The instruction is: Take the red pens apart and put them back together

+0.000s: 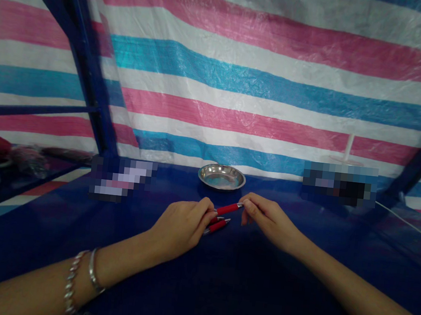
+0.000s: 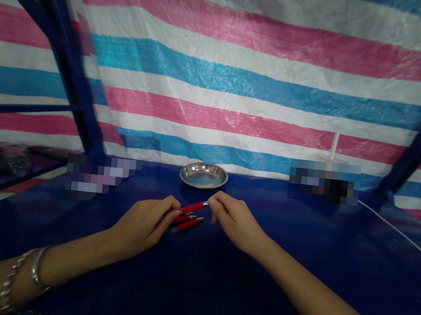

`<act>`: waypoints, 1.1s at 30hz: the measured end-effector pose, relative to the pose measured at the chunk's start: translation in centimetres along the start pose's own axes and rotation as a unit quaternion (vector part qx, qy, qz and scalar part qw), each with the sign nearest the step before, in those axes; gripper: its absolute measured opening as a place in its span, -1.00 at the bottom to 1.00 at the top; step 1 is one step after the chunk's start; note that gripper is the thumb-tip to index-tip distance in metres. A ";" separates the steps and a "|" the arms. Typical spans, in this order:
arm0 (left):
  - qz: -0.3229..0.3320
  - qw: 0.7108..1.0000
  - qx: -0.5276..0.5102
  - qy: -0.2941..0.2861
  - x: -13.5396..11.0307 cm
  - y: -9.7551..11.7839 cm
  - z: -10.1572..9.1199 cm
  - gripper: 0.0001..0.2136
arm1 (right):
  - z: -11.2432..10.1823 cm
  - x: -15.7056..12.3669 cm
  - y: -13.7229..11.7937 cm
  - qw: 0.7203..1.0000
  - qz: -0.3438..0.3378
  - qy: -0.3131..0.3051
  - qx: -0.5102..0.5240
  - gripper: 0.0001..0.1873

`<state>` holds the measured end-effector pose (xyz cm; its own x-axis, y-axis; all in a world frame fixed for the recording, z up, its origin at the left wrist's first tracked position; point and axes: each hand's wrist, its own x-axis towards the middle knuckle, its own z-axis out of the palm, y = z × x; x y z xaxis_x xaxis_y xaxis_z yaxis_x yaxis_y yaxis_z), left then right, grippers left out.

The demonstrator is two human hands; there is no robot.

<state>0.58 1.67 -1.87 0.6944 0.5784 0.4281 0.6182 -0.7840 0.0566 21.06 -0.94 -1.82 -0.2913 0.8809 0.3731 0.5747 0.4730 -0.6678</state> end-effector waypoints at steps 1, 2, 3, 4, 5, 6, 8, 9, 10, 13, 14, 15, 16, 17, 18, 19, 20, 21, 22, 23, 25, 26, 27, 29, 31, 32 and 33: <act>0.000 1.000 0.002 -0.001 0.0 0.0 0.0 -0.79 | 0.0 0.0 0.1 1.000 0.002 0.003 0.005 -0.60; 0.000 1.000 0.005 -0.002 0.0 0.1 0.0 -0.79 | 0.0 0.1 0.1 1.000 0.007 0.001 0.018 -0.57; 0.001 1.000 0.008 -0.002 0.0 0.1 0.0 -0.79 | 0.1 0.1 0.1 0.999 0.014 -0.004 0.037 -0.55; 0.003 1.000 0.011 -0.002 0.0 0.1 0.0 -0.79 | 0.1 0.1 0.2 0.998 0.024 -0.012 0.059 -0.53; 0.008 1.000 0.016 0.000 0.0 0.1 0.0 -0.78 | 0.2 0.2 0.2 0.996 0.034 -0.022 0.081 -0.52; 0.014 1.000 0.022 0.004 0.0 0.1 0.0 -0.78 | 0.2 0.2 0.1 0.994 0.042 -0.032 0.099 -0.51; 0.031 0.999 0.035 0.012 -0.1 0.2 0.1 -0.77 | 0.3 0.3 0.1 0.990 0.051 -0.048 0.122 -0.50; 0.040 0.998 0.041 0.015 -0.1 0.2 0.1 -0.77 | 0.3 0.3 0.1 0.989 0.052 -0.054 0.130 -0.50; 0.048 0.998 0.046 0.018 -0.1 0.3 0.1 -0.77 | 0.3 0.3 0.1 0.987 0.053 -0.060 0.136 -0.50; 0.056 0.997 0.056 0.014 -0.1 0.4 -0.1 -0.74 | 0.3 0.3 0.2 0.984 0.058 -0.076 0.149 -0.50; 0.054 0.997 0.058 0.010 -0.1 0.5 -0.2 -0.74 | 0.2 0.4 0.3 0.983 0.061 -0.078 0.153 -0.50; 0.054 0.997 0.059 0.004 -0.1 0.5 -0.2 -0.74 | 0.2 0.4 0.3 0.983 0.063 -0.079 0.155 -0.50; 0.057 0.996 0.061 -0.001 -0.1 0.5 -0.2 -0.73 | 0.2 0.4 0.4 0.983 0.065 -0.078 0.156 -0.51; 0.062 0.996 0.064 -0.004 -0.1 0.5 -0.2 -0.73 | 0.2 0.4 0.4 0.983 0.067 -0.076 0.156 -0.50; 0.068 0.995 0.068 -0.003 -0.1 0.5 -0.2 -0.72 | 0.2 0.4 0.4 0.983 0.068 -0.075 0.155 -0.50; 0.073 0.995 0.073 0.000 -0.1 0.5 -0.1 -0.72 | 0.2 0.4 0.4 0.983 0.068 -0.076 0.153 -0.50; 0.076 0.994 0.077 0.004 -0.1 0.5 -0.1 -0.71 | 0.2 0.4 0.3 0.983 0.067 -0.077 0.151 -0.50; 0.076 0.994 0.080 0.006 -0.1 0.5 0.0 -0.71 | 0.2 0.4 0.3 0.984 0.064 -0.080 0.149 -0.51; 0.075 0.994 0.082 0.008 -0.1 0.5 0.0 -0.70 | 0.2 0.4 0.2 0.984 0.059 -0.081 0.146 -0.52; 0.074 0.994 0.083 0.009 -0.1 0.5 0.1 -0.70 | 0.2 0.3 0.1 0.985 0.054 -0.083 0.142 -0.53; 0.074 0.994 0.083 0.007 -0.1 0.4 0.1 -0.70 | 0.1 0.3 -0.1 0.987 0.043 -0.084 0.131 -0.57; 0.073 0.994 0.083 0.007 -0.1 0.4 0.1 -0.70 | 0.1 0.2 -0.1 0.988 0.038 -0.084 0.126 -0.59; 0.072 0.994 0.082 0.005 -0.1 0.4 0.1 -0.70 | 0.1 0.2 -0.1 0.988 0.034 -0.083 0.123 -0.61; 0.070 0.994 0.081 0.003 -0.1 0.3 0.1 -0.69 | 0.0 0.2 -0.1 0.990 0.028 -0.080 0.116 -0.63; 0.070 0.994 0.079 0.003 -0.1 0.3 0.1 -0.69 | 0.0 0.1 -0.1 0.991 0.027 -0.075 0.105 -0.61; 0.069 0.995 0.078 0.003 -0.1 0.3 0.1 -0.70 | 0.0 0.2 -0.1 0.992 0.031 -0.072 0.101 -0.58; 0.069 0.995 0.077 0.003 -0.1 0.3 0.1 -0.70 | 0.0 0.2 -0.1 0.992 0.036 -0.068 0.098 -0.56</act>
<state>0.73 1.40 -1.98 0.7745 0.4667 0.4269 0.5671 -0.8114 -0.1418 20.98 -0.82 -1.73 -0.3632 0.9008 0.2381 0.4413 0.3914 -0.8075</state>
